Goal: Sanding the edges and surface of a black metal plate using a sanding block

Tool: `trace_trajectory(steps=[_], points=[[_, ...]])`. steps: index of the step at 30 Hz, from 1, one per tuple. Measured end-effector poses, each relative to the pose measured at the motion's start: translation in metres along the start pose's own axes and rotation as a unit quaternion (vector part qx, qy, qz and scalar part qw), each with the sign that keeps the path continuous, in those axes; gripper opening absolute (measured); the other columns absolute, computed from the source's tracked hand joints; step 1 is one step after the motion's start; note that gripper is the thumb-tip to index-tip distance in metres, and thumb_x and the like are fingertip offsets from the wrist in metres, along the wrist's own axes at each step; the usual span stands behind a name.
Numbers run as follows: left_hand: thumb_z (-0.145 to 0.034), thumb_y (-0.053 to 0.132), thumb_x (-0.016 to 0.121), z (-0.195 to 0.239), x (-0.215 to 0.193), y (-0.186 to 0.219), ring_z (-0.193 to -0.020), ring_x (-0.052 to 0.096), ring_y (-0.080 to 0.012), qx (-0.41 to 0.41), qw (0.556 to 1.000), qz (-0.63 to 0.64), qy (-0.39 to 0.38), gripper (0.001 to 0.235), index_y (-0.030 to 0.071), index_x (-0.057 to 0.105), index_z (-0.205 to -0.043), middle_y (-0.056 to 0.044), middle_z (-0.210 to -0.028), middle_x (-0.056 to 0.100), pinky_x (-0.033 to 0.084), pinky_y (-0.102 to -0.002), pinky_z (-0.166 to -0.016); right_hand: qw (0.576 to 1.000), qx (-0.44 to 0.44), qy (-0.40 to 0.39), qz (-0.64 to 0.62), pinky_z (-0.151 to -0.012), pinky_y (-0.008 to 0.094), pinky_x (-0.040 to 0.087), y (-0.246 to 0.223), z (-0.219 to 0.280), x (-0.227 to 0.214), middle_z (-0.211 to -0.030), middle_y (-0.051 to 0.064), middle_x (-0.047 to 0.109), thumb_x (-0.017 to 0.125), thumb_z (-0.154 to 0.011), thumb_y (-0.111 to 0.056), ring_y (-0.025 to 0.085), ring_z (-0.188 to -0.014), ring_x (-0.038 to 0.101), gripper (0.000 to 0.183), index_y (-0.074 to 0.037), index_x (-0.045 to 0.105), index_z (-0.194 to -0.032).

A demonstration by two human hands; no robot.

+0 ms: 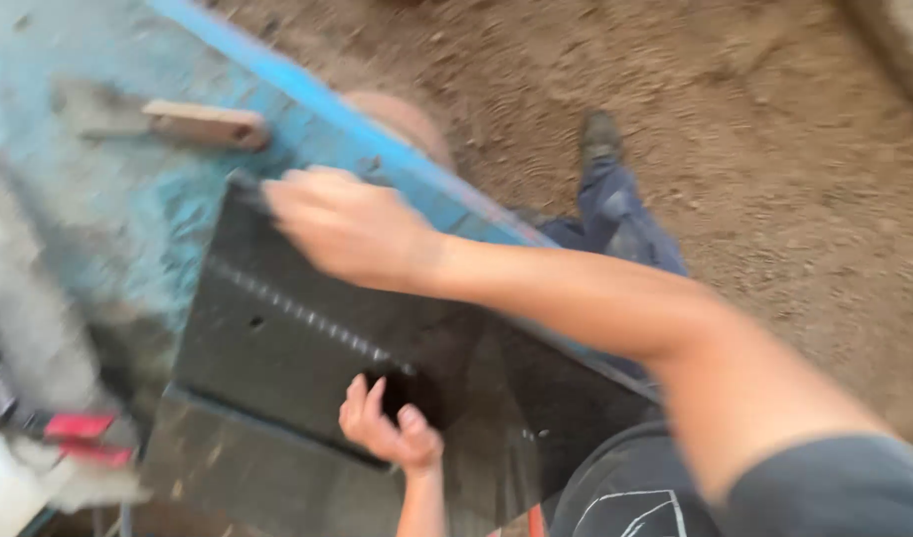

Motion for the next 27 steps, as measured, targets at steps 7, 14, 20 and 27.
trace_trajectory(steps=[7, 14, 20, 27], points=[[-0.104, 0.043, 0.043, 0.007, -0.005, 0.003, -0.132, 0.055, -0.0402, -0.029, 0.999, -0.017, 0.001, 0.054, -0.003, 0.067, -0.120, -0.024, -0.137, 0.062, 0.033, -0.055, -0.121, 0.992, 0.111, -0.025, -0.049, -0.073, 0.041, 0.055, 0.000, 0.040, -0.007, -0.103, 0.007, 0.058, 0.059, -0.105, -0.025, 0.030, -0.093, 0.059, 0.032, -0.004, 0.056, -0.129], [-0.107, 0.044, 0.039, 0.004, -0.004, 0.001, -0.126, 0.056, -0.0437, -0.013, 1.000, -0.018, -0.010, 0.055, -0.002, 0.066, -0.121, -0.025, -0.134, 0.063, 0.034, -0.055, -0.116, 0.976, 0.170, -0.004, -0.137, -0.076, 0.051, 0.051, 0.021, -0.040, 0.048, -0.095, 0.012, 0.055, 0.050, -0.101, -0.028, 0.036, -0.090, 0.058, 0.019, -0.010, 0.054, -0.095], [-0.107, 0.041, 0.040, 0.010, -0.005, 0.001, -0.132, 0.056, -0.0375, -0.036, 0.999, -0.008, 0.011, 0.055, -0.006, 0.069, -0.117, -0.023, -0.136, 0.063, 0.034, -0.053, -0.122, 0.986, 0.120, -0.061, -0.102, -0.083, 0.043, 0.051, -0.001, 0.074, -0.018, -0.102, 0.013, 0.058, 0.058, -0.106, -0.017, 0.036, -0.089, 0.060, 0.033, 0.003, 0.057, -0.133], [-0.106, 0.041, 0.043, 0.011, -0.006, 0.002, -0.131, 0.058, -0.0385, -0.037, 0.999, 0.005, 0.019, 0.054, -0.005, 0.068, -0.117, -0.023, -0.134, 0.064, 0.034, -0.054, -0.121, 0.989, 0.120, 0.047, -0.068, -0.081, 0.044, 0.050, 0.001, -0.013, 0.011, -0.090, 0.010, 0.052, 0.054, -0.099, -0.024, 0.034, -0.084, 0.058, 0.018, -0.010, 0.048, -0.092]])
Point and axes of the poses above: each hand's wrist, its own z-axis away from the middle knuckle, its own x-axis out of the palm, y = z × x, the point moved 4 cm from there along -z, towards the middle knuckle
